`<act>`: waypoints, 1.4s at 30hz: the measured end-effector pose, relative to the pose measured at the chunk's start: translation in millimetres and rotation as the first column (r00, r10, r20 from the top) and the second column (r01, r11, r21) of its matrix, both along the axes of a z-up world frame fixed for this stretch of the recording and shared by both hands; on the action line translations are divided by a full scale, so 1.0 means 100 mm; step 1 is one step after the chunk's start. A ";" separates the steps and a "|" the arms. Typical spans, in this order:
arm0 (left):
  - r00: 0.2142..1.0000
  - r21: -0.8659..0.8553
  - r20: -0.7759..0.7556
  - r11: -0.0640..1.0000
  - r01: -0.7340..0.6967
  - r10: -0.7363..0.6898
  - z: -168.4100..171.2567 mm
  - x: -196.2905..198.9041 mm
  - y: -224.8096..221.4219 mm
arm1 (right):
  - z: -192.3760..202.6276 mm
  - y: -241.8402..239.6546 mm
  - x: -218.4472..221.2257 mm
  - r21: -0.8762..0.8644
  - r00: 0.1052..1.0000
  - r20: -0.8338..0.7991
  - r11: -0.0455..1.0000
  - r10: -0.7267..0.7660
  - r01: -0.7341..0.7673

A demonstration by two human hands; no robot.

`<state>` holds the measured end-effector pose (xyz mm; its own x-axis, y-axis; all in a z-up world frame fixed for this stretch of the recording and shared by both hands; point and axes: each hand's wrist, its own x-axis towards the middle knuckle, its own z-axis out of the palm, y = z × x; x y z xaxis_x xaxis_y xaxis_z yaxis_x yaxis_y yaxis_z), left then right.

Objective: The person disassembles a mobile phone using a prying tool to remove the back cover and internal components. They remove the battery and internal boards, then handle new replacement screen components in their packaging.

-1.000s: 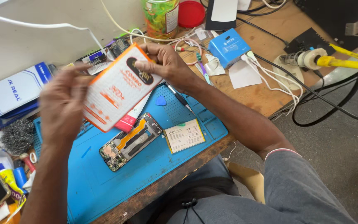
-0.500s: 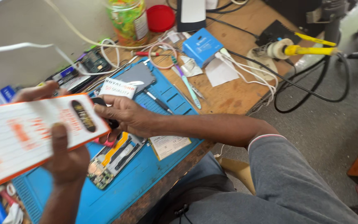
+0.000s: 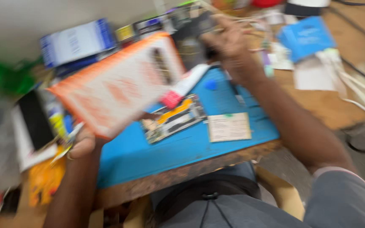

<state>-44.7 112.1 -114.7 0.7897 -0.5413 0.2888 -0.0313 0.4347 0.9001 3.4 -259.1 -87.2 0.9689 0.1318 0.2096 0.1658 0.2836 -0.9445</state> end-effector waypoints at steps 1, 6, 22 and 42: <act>0.990 -0.036 -0.089 0.994 0.103 -0.106 -0.04 0.02 -0.03 | 0.03 -0.04 0.01 0.072 0.997 0.017 0.995 0.071 -0.072; 0.757 -0.289 -0.321 0.821 0.493 -0.568 -0.13 0.08 -0.66 | -0.07 -0.12 0.01 0.106 0.965 0.117 0.963 0.236 -0.248; 0.977 0.261 -0.119 0.955 -0.139 0.175 0.13 -0.39 -1.03 | 0.04 0.27 -0.17 0.133 0.970 -0.114 0.971 0.213 -0.198; 0.992 0.408 -0.074 0.911 -0.063 0.102 0.02 -0.42 -0.96 | -0.02 0.15 -0.05 0.105 0.997 -0.009 0.992 0.074 -0.073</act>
